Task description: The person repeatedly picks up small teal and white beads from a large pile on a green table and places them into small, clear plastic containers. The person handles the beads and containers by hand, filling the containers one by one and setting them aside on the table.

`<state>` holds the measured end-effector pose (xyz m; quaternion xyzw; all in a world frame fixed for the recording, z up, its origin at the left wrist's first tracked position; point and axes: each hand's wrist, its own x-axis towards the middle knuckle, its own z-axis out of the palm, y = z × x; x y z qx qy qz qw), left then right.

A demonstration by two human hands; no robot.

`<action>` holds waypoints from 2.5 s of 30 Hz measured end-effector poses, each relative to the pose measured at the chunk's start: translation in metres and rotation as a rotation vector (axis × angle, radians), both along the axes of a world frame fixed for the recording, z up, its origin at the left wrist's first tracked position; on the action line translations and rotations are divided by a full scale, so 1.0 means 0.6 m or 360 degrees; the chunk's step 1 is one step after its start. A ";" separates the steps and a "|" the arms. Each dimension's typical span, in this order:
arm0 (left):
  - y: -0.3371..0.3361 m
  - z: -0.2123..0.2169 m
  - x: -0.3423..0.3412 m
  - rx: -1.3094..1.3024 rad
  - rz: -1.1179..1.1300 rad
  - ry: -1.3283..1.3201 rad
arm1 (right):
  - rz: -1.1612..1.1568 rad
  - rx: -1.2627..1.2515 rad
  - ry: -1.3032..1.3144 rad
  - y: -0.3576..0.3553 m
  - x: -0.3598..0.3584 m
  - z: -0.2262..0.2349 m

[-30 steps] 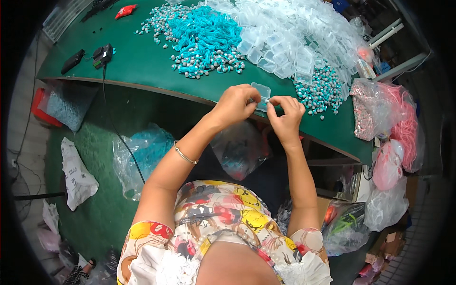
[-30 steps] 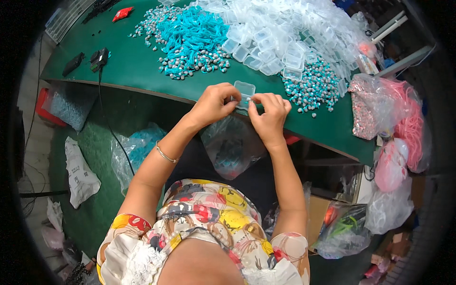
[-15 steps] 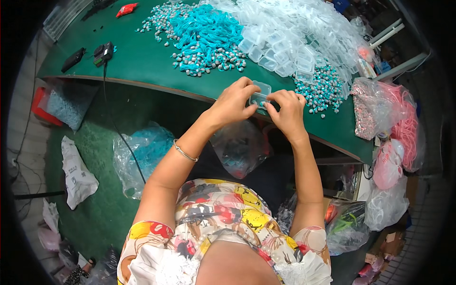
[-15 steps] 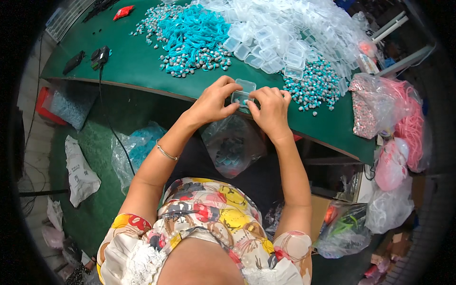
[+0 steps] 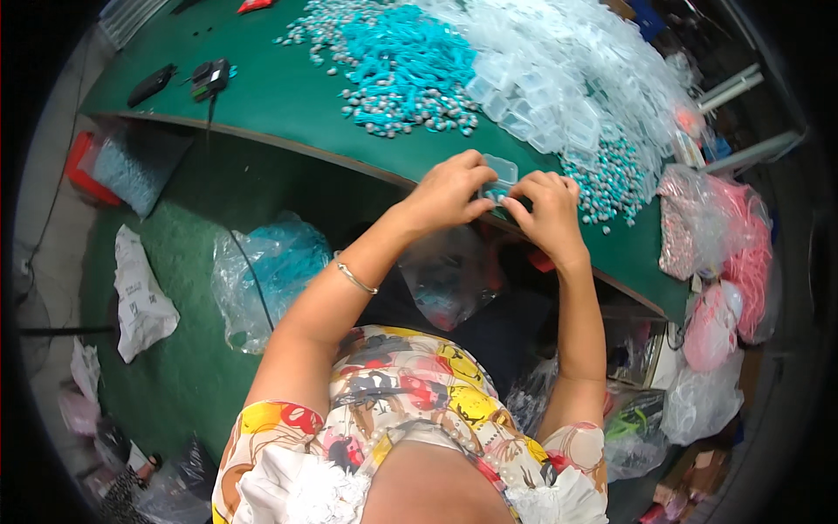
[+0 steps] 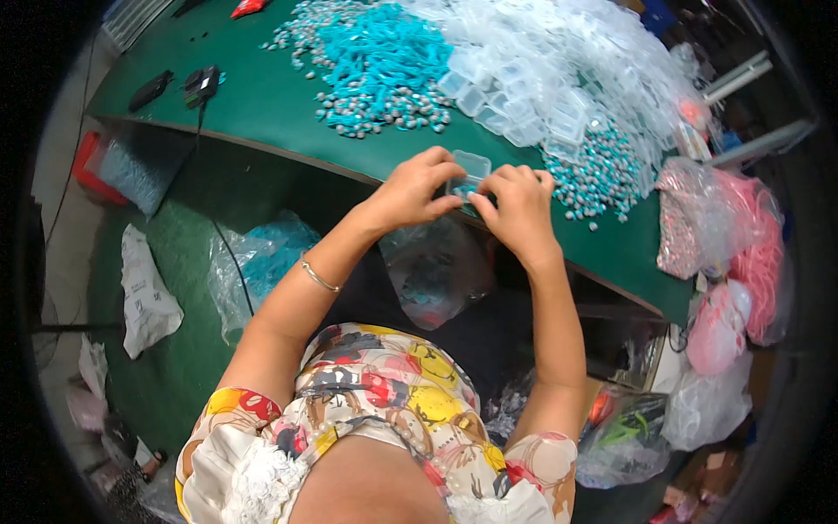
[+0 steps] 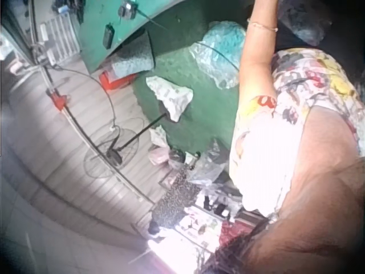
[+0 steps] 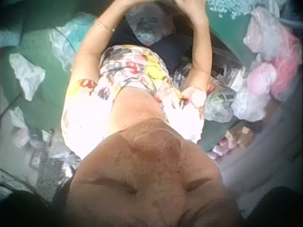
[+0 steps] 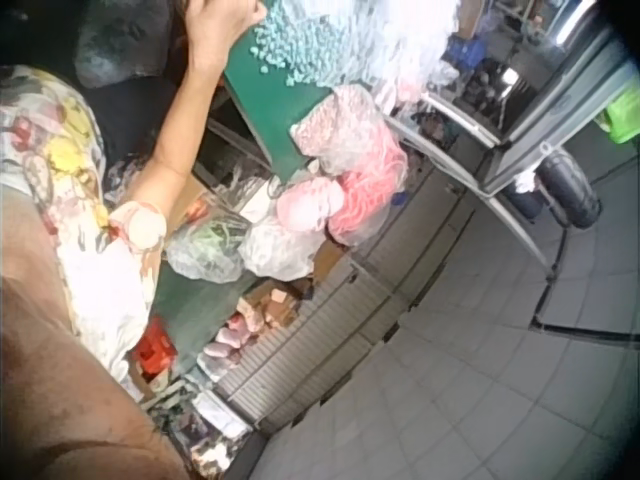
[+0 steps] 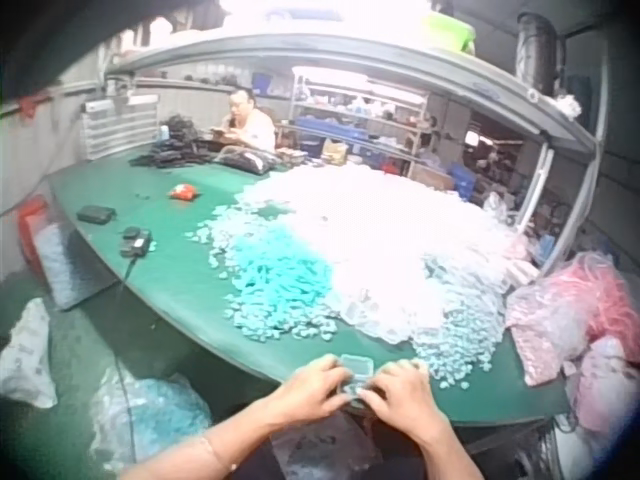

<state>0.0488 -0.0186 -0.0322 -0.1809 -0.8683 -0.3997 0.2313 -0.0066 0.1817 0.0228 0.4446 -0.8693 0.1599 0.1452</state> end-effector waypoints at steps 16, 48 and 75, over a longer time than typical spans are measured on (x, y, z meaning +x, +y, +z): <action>0.007 -0.001 -0.017 -0.0252 0.0026 -0.0477 | 0.0521 -0.0209 0.0415 -0.342 -0.033 -0.002; 0.008 -0.006 0.004 -0.0012 0.0118 -0.0003 | 0.0187 -0.0383 -0.0214 0.011 -0.044 -0.030; 0.008 0.002 0.008 -0.0078 0.0012 0.0112 | 0.0405 -0.0607 -0.0551 0.005 -0.009 -0.052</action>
